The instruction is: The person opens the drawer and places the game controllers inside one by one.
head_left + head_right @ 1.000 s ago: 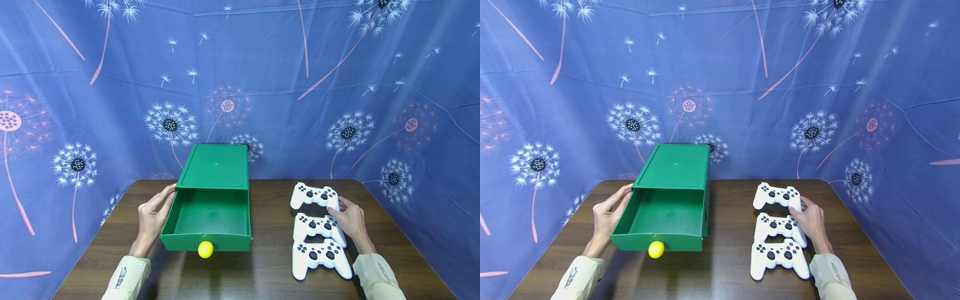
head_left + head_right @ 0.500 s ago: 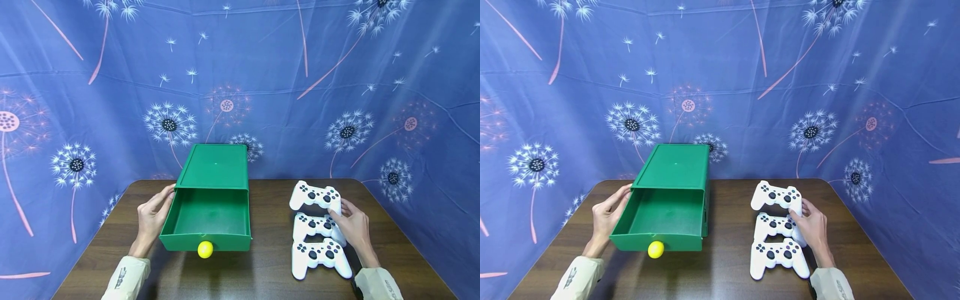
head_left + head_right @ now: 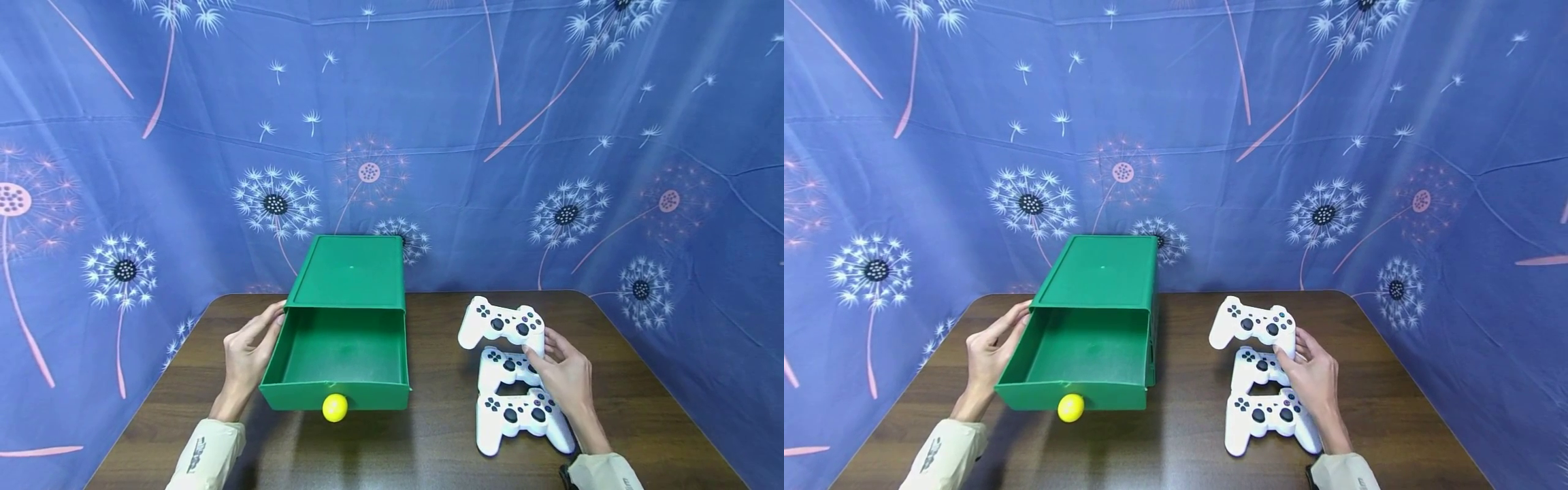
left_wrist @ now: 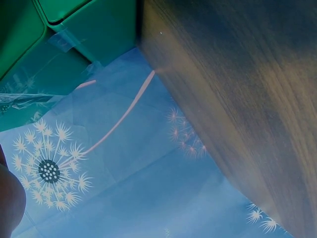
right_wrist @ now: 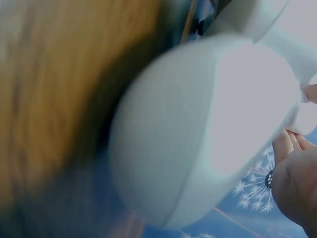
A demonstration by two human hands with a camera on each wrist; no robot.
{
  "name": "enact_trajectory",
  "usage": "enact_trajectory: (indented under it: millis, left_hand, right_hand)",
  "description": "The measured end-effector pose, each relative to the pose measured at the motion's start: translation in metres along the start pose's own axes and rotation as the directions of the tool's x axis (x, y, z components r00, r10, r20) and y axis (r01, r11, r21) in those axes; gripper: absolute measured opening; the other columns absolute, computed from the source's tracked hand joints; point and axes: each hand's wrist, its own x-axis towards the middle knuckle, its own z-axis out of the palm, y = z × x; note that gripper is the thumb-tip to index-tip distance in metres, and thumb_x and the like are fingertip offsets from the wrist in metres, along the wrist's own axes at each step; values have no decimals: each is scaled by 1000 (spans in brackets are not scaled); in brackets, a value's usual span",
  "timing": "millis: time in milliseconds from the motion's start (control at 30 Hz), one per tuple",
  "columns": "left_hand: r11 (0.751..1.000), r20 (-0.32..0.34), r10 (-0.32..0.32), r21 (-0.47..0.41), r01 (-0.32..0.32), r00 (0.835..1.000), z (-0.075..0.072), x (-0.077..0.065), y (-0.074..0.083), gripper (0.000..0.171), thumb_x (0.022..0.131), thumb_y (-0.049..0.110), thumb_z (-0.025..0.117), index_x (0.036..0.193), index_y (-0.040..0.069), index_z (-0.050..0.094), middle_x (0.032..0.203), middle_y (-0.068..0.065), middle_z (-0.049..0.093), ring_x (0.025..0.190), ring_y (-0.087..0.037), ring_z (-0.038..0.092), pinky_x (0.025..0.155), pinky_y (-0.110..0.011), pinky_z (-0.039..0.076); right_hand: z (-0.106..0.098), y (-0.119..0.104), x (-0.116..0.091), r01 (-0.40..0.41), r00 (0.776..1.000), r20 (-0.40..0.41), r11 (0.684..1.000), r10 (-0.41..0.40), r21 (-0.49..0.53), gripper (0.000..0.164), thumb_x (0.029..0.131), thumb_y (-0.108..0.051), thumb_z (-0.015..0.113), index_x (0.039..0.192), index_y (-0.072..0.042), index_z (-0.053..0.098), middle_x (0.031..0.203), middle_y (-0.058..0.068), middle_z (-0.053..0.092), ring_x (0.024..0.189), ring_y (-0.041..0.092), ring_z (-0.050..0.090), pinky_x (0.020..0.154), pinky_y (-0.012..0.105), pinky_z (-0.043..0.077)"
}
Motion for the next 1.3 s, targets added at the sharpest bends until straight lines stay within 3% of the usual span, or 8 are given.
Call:
enact_trajectory:
  millis: [100,200,333,833,967,1300]
  left_hand:
    - [1000,1,-1,6,1,1000,0,0,0,46,74,-33,70,114,-11,74,110,-25,74,107,-1,69,88,-15,54]
    - [1000,0,0,8,0,1000,0,0,0,47,73,-33,70,115,-10,74,111,-23,74,107,-2,69,87,-15,54]
    - [1000,-1,2,8,-2,1000,0,0,0,47,73,-33,70,114,-11,74,111,-22,75,107,-2,69,87,-15,54]
    - [1000,-1,-2,10,2,1000,0,1,2,44,72,-33,69,112,-14,73,107,-28,73,107,2,67,87,-12,53]
    - [1000,-7,2,8,-2,1000,0,6,12,42,74,-33,68,111,-15,73,106,-28,73,106,2,67,87,-12,53]
    - [1000,-12,-5,12,5,1000,1,2,3,45,72,-34,69,112,-13,73,107,-27,74,106,2,67,87,-12,53]
  right_hand:
    - [1,-5,-4,9,1000,-7,1000,-9,14,52,86,-1,80,134,9,62,118,28,69,87,-16,52,84,14,53]
    - [3,-10,-8,11,1000,-7,1000,-11,29,52,86,-1,80,134,8,63,119,28,69,88,-16,52,79,5,49]
    - [5,-16,-13,14,1000,-15,999,-14,50,51,86,0,80,134,7,63,120,27,70,89,-16,53,78,2,47]
    - [7,-53,-31,97,995,-39,982,-92,162,51,85,5,81,133,6,64,116,24,71,93,-13,61,79,9,51]
    - [7,-63,-36,132,991,-52,974,-125,185,52,83,7,82,132,6,65,114,22,72,93,-11,63,80,10,52]
    - [7,-86,-45,213,977,-71,939,-201,269,52,80,15,81,129,6,67,111,21,73,92,-4,69,79,16,56]
